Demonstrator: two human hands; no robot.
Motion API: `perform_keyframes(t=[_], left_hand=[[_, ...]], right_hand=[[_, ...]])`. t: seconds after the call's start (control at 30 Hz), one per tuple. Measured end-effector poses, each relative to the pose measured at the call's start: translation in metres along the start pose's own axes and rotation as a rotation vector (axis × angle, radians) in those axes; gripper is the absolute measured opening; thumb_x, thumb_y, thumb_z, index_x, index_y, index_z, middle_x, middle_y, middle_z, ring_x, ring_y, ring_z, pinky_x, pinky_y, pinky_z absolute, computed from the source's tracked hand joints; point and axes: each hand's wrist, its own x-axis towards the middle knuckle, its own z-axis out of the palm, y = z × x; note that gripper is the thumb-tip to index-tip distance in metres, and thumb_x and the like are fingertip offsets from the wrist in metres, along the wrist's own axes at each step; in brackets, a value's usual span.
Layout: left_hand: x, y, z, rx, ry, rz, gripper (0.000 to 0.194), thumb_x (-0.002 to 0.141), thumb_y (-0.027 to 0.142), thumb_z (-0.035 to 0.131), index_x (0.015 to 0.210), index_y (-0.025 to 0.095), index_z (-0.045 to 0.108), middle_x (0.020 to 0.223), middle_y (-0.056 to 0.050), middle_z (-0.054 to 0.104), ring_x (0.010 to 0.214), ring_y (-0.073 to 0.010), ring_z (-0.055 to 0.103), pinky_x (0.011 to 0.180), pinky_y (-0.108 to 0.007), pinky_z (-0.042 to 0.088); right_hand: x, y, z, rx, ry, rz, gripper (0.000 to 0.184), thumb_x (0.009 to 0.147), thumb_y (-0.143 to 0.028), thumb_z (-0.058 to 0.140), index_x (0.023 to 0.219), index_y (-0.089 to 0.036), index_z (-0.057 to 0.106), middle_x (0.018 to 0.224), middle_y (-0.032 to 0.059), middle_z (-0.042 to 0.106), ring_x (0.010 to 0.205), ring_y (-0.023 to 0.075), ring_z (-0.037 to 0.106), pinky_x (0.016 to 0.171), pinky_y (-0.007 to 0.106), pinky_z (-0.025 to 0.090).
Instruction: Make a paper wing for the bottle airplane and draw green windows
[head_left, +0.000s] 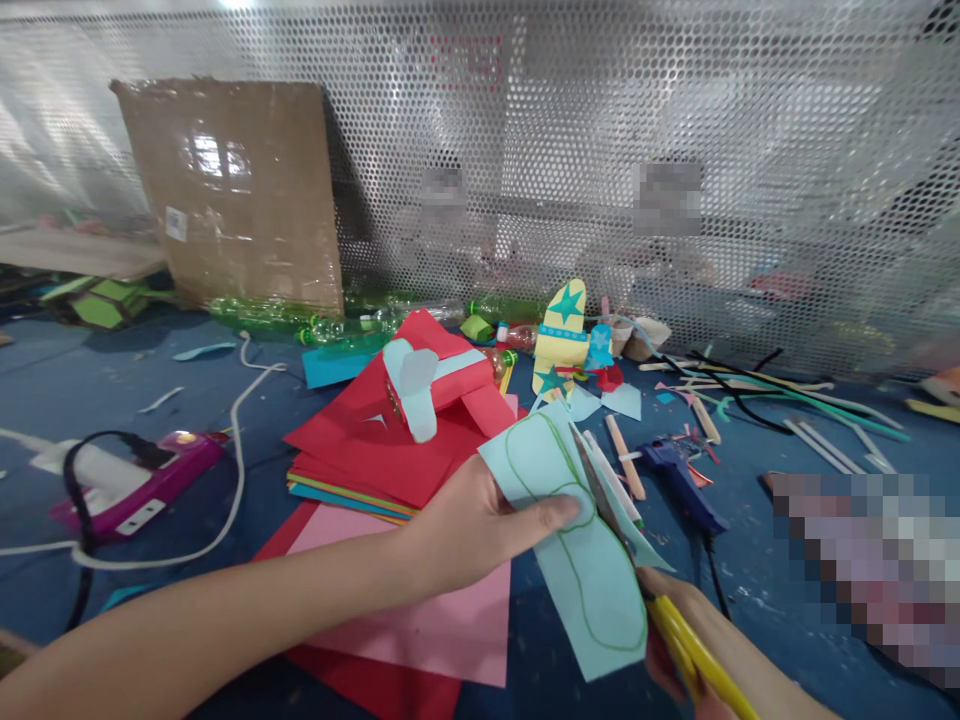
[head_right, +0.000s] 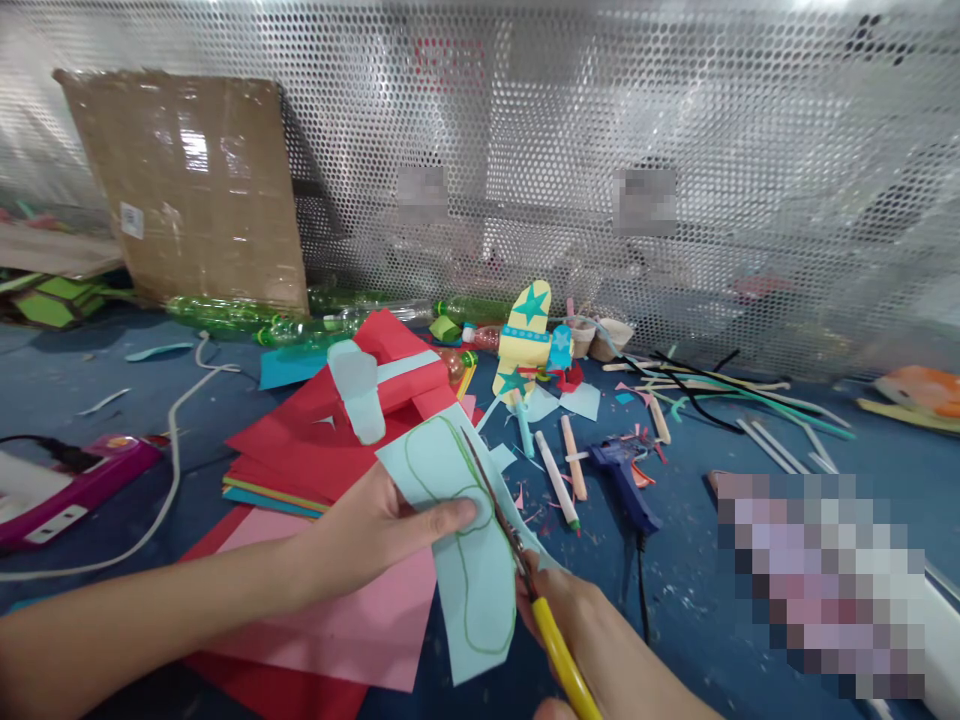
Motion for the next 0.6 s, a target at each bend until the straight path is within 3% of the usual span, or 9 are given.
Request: perform_keyframes(t=[0.1, 0.3, 0.6], left_hand=[[0.001, 0.000, -0.001, 0.013, 0.013, 0.000, 0.009, 0.086, 0.013, 0.065, 0.084, 0.019, 0.071, 0.081, 0.002, 0.074, 0.080, -0.0145, 0.070, 0.077, -0.024, 0.057], [0.001, 0.003, -0.001, 0.038, 0.054, -0.060, 0.004, 0.081, 0.014, 0.067, 0.081, 0.018, 0.069, 0.080, 0.001, 0.073, 0.076, -0.0154, 0.069, 0.075, -0.027, 0.056], [0.002, 0.002, -0.002, 0.074, 0.087, -0.105, 0.002, 0.077, 0.017, 0.069, 0.078, 0.017, 0.068, 0.077, 0.000, 0.074, 0.076, -0.0172, 0.070, 0.074, -0.028, 0.057]], right_hand=[[0.001, -0.012, -0.003, 0.029, -0.005, 0.044, 0.083, 0.068, -0.097, 0.036, 0.090, -0.021, 0.063, 0.067, 0.0014, 0.047, 0.056, 0.0169, 0.042, 0.048, 0.029, 0.041], [0.005, -0.024, -0.006, 0.065, -0.045, 0.115, 0.081, 0.059, -0.100, 0.041, 0.081, -0.024, 0.054, 0.067, -0.0004, 0.042, 0.060, 0.0179, 0.042, 0.056, 0.030, 0.044], [-0.002, -0.018, -0.006, 0.140, -0.033, 0.151, 0.079, 0.059, -0.097, 0.050, 0.084, -0.022, 0.058, 0.067, 0.0014, 0.051, 0.058, 0.0176, 0.048, 0.056, 0.029, 0.046]])
